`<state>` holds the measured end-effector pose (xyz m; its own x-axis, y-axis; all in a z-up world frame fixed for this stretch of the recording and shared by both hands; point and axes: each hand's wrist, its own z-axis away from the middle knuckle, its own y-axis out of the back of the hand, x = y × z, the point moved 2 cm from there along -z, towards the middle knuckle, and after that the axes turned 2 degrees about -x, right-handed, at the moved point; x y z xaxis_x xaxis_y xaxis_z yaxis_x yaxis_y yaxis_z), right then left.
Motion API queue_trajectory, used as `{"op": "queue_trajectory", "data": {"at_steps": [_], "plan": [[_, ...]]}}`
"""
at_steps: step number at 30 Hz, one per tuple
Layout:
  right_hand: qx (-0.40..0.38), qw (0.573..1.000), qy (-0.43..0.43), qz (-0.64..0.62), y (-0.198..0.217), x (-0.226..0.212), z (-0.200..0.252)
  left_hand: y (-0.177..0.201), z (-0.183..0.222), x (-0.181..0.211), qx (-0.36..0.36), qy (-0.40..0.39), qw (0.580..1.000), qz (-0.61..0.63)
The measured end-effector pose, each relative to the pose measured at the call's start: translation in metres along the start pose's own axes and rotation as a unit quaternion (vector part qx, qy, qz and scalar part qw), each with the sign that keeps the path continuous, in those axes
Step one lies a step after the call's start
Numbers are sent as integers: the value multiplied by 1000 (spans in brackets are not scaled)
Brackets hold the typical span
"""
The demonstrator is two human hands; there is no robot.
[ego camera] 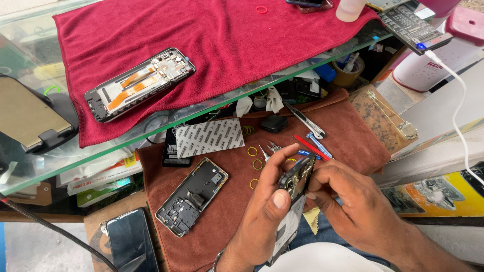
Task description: The person disassembles a smartphone by removing the back cover and unscrewing internal components. They then remove the battery and place the phone's internal frame on the workbench.
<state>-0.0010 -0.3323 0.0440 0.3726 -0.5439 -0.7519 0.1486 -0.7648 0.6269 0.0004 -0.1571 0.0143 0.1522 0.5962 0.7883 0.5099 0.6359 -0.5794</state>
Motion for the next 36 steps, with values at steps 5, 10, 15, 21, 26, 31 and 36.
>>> {"op": "queue_trajectory", "data": {"at_steps": [5, 10, 15, 21, 26, 31, 36], "plan": [[57, 996, 64, -25, -6, 1, 8, 12, 4, -9, 37, -20, 992, 121], [20, 994, 103, -7, -18, -7, 12, 26, 2, -9, 99, -26, 940, 327], [8, 994, 107, 36, -30, -6, 15, 25, 5, -7, 80, -46, 944, 318], [31, 991, 128, 39, -34, -7, 18, 22, 2, -5, 55, -63, 931, 355], [10, 995, 82, 64, -38, -5, 23, 19, 5, -9, 130, -88, 954, 254], [-44, 996, 70, -32, -68, -4, 30, 7, 6, -16, 200, -170, 963, 52], [-41, 996, 75, -30, -67, -3, 30, 4, 6, -15, 201, -182, 963, -2]]}}
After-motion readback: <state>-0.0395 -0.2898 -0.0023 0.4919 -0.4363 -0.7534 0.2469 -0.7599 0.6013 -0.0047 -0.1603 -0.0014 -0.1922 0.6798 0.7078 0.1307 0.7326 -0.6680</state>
